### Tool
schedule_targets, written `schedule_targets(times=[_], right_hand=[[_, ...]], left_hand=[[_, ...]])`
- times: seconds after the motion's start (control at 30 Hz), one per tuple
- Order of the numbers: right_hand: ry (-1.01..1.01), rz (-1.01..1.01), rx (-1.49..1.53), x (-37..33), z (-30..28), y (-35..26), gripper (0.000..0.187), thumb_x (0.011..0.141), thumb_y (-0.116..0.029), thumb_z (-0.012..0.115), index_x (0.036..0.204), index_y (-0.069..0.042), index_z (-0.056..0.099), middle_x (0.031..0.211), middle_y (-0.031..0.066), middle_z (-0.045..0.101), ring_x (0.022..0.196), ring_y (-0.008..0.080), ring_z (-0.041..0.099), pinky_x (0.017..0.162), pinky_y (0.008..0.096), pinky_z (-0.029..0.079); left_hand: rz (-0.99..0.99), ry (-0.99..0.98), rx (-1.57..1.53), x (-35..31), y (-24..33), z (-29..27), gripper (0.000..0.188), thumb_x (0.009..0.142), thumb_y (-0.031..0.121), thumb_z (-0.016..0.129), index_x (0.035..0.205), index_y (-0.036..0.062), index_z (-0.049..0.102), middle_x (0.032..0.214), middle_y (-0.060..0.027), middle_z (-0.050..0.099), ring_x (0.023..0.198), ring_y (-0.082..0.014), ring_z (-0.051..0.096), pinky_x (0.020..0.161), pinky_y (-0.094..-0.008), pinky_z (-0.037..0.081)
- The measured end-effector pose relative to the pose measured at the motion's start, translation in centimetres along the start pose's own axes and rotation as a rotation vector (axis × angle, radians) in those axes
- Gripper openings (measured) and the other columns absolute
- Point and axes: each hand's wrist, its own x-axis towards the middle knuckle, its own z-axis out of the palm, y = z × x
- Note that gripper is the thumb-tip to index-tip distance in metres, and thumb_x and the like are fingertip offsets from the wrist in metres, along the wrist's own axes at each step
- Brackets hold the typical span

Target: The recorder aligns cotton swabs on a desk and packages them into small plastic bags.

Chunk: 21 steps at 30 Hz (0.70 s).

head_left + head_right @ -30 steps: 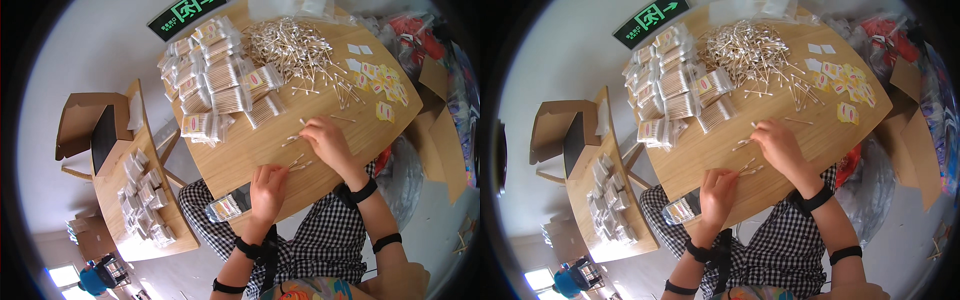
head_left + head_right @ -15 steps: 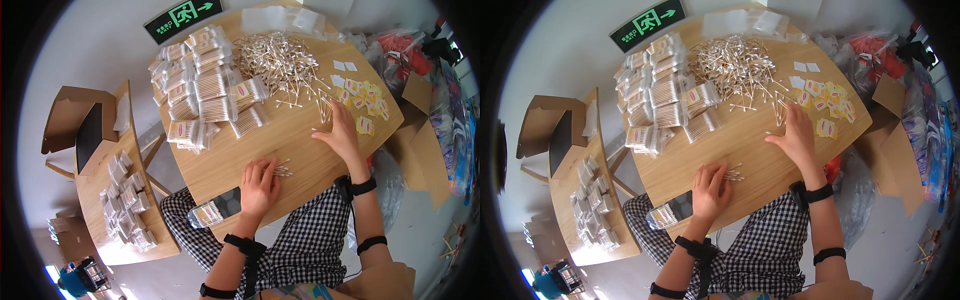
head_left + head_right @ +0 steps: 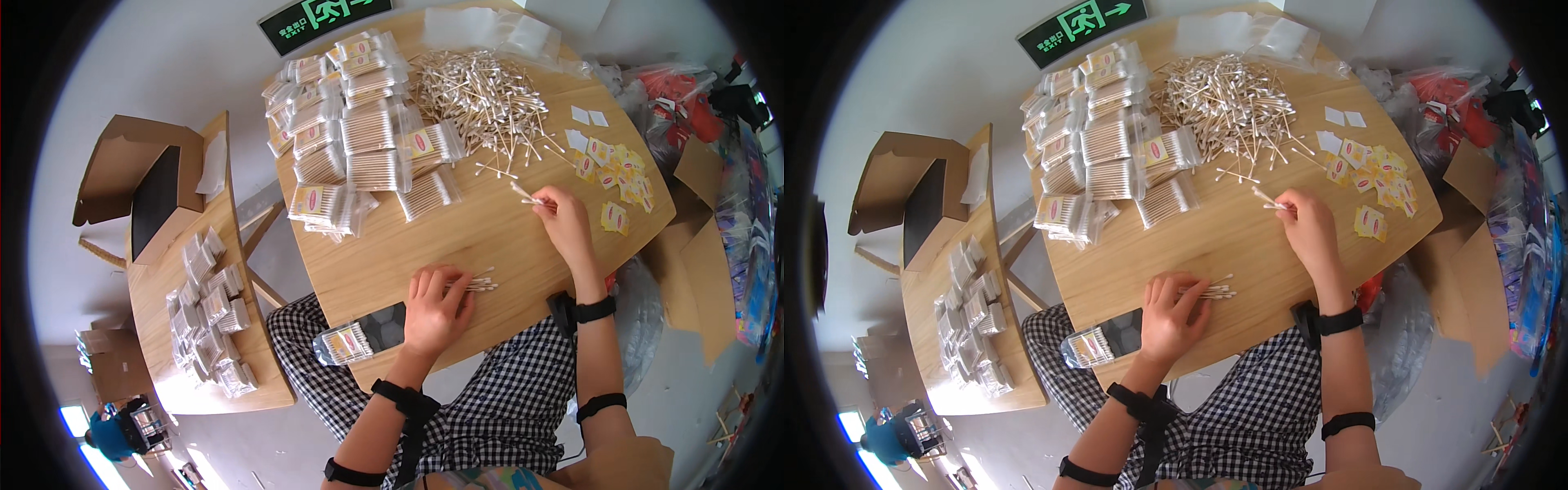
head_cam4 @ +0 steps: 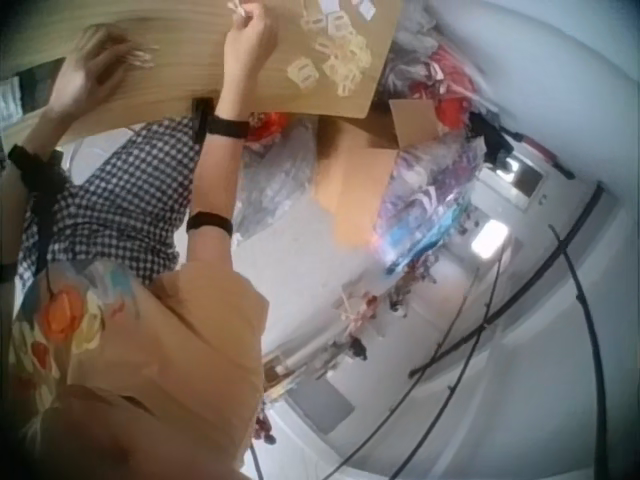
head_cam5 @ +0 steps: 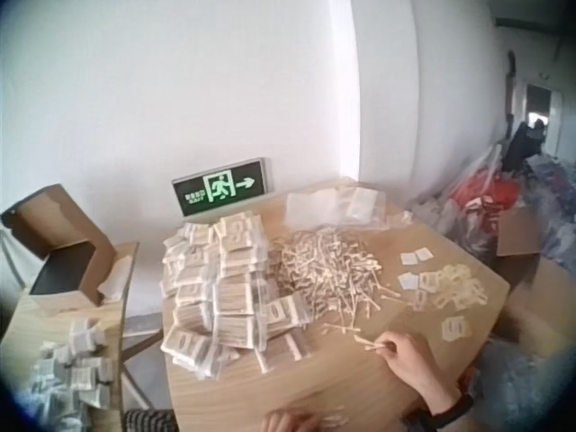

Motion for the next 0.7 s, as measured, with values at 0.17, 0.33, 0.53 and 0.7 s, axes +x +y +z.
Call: schedule_targets(times=[0.17, 0.33, 0.53, 0.7], right_hand=[[-0.240, -0.391, 0.041, -3.0, 2.3, -5.1, 0.013, 0.081, 0.001, 0.071, 0.093, 0.001, 0.065, 0.089, 0.0125, 0.063, 0.083, 0.0327, 0.063, 0.072, 0.0407, 0.052], [-0.385, -0.406, 0.167, -5.0, 4.2, -7.3, 0.021, 0.081, 0.001, 0.068, 0.101, 0.001, 0.064, 0.099, 0.0146, 0.063, 0.095, 0.0357, 0.061, 0.083, 0.0450, 0.051], [-0.292, -0.386, 0.192, -5.4, 1.3, -4.6, 0.024, 0.079, 0.000, 0.071, 0.102, -0.002, 0.066, 0.101, 0.0112, 0.065, 0.096, 0.0340, 0.062, 0.085, 0.0437, 0.051], [-0.217, -0.452, 0.174, -5.0, 1.9, -3.9, 0.012, 0.078, -0.001, 0.071, 0.089, -0.003, 0.066, 0.089, 0.0079, 0.063, 0.087, 0.0300, 0.062, 0.078, 0.0414, 0.051]], left_hand=[[-0.015, -0.022, 0.082, 0.6, 0.7, 0.6, 0.064, 0.077, 0.011, 0.076, 0.137, 0.0035, 0.055, 0.137, -0.0153, 0.056, 0.130, -0.0350, 0.052, 0.108, -0.0505, 0.040], [-0.065, -0.098, 0.102, 0.2, 0.2, 0.8, 0.084, 0.078, 0.014, 0.074, 0.151, -0.0015, 0.037, 0.150, -0.0191, 0.048, 0.142, -0.0367, 0.043, 0.118, -0.0551, 0.029], [-0.055, -0.156, 0.126, 0.5, 0.5, 0.8, 0.082, 0.079, 0.013, 0.072, 0.151, -0.0025, 0.036, 0.148, -0.0184, 0.050, 0.142, -0.0347, 0.044, 0.118, -0.0551, 0.029], [0.008, -0.250, 0.316, 0.5, 0.5, 0.9, 0.078, 0.084, 0.016, 0.067, 0.153, -0.0036, 0.034, 0.154, -0.0201, 0.044, 0.147, -0.0353, 0.038, 0.120, -0.0557, 0.025]])
